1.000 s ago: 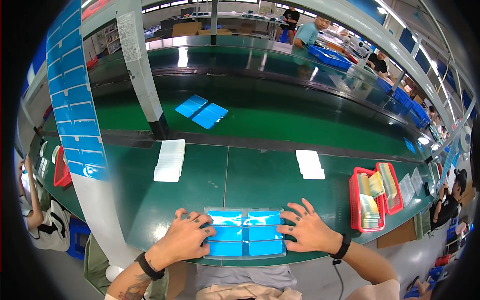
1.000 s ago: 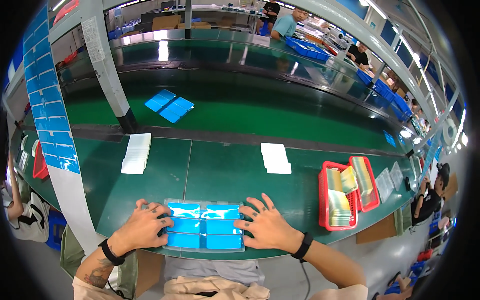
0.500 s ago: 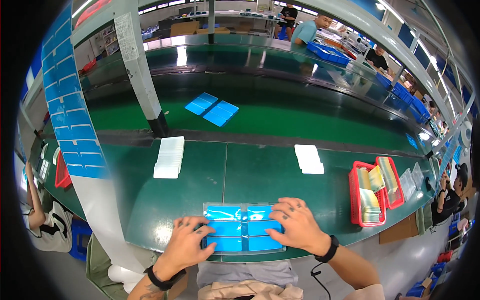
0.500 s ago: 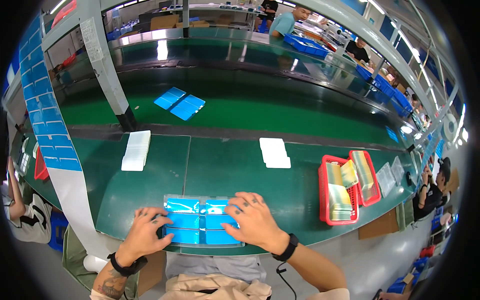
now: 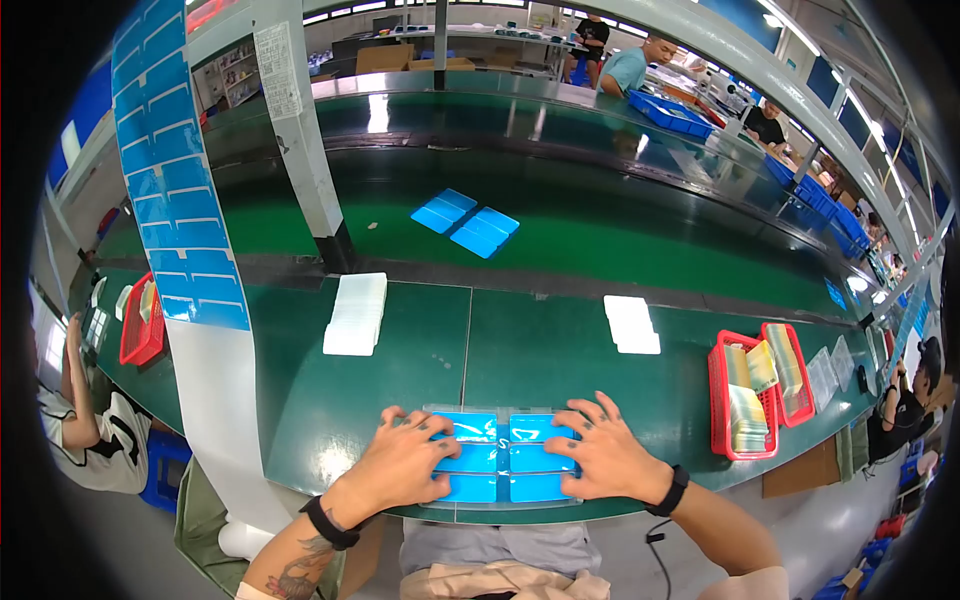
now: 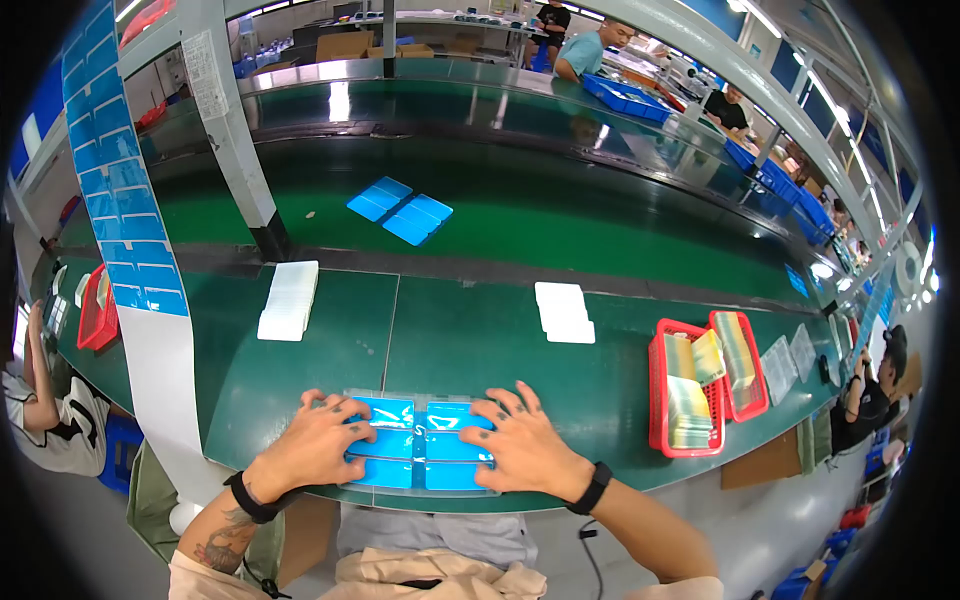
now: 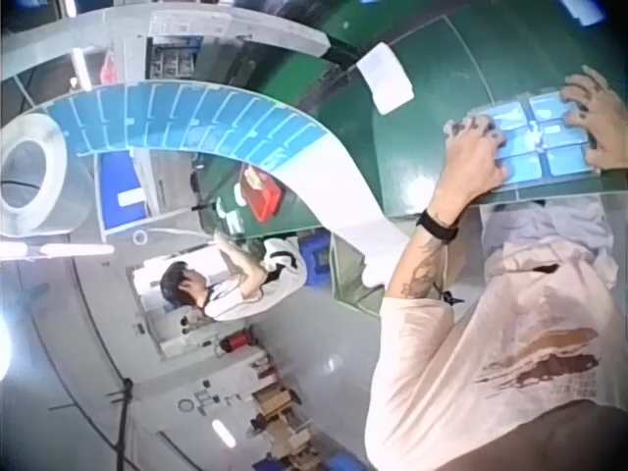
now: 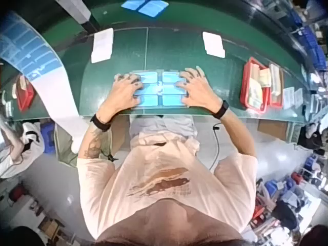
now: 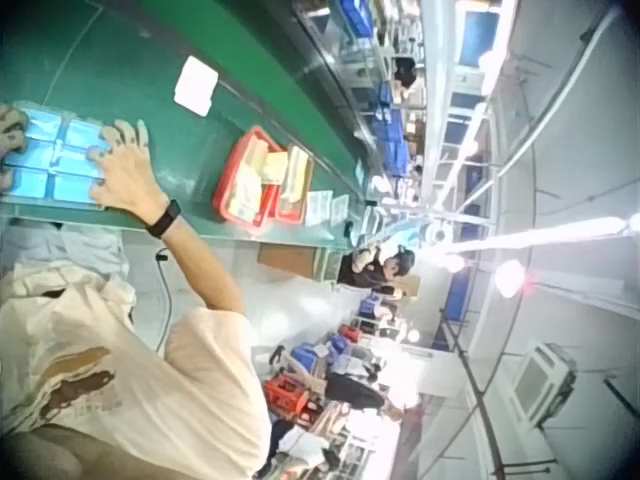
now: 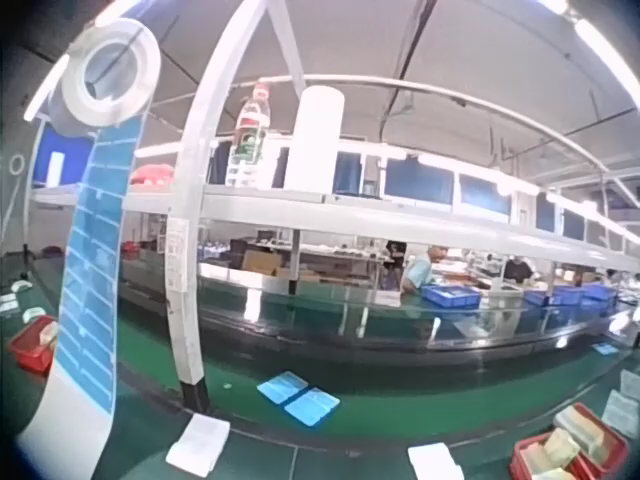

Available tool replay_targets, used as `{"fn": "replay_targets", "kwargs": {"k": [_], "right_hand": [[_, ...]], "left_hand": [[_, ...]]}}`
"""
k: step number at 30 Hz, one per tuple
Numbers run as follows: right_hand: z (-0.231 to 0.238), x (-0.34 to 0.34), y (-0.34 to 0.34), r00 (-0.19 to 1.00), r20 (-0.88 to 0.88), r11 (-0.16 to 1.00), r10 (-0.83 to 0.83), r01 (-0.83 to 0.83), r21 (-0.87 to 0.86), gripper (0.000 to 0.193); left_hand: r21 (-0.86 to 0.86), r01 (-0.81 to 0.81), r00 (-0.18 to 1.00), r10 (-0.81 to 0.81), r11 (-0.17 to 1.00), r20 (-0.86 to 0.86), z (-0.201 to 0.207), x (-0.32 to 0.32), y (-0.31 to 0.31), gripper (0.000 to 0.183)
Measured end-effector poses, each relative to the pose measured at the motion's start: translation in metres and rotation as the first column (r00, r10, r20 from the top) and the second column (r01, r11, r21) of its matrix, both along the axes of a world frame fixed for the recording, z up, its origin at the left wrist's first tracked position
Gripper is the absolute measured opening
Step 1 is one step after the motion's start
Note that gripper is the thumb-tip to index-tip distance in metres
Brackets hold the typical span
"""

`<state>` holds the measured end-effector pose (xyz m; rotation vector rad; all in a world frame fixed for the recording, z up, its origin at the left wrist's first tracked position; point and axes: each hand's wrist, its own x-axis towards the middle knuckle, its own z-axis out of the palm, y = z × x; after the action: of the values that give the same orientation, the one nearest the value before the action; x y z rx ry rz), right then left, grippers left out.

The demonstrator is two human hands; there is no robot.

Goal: Applying blue protective adhesive films to white rectangular electronic components on an assembly line conveyor.

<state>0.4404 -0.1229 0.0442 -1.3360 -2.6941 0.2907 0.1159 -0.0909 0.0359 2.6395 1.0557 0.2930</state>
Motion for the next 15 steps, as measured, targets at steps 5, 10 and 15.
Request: {"fn": "replay_targets", "kwargs": {"k": [5, 10, 15], "right_hand": [[0.000, -0.017, -0.001, 1.000, 0.017, 0.999, -0.024, 0.023, 0.029, 0.040], [-0.001, -0.051, 0.005, 0.994, -0.099, 0.991, 0.056, -0.043, 0.127, 0.039], [0.011, -0.003, -0.011, 0.874, -0.409, 0.960, -0.262, 0.281, -0.013, 0.031]], "left_hand": [[0.058, -0.018, 0.998, 0.014, 0.998, 0.062, -0.004, 0.025, -0.006, 0.029], [-0.006, 0.014, 0.990, -0.014, 1.000, 0.139, -0.009, 0.046, -0.006, 0.032], [-0.001, -0.259, 0.941, 0.252, 0.966, 0.227, -0.009, -0.017, -0.050, 0.040]]}}
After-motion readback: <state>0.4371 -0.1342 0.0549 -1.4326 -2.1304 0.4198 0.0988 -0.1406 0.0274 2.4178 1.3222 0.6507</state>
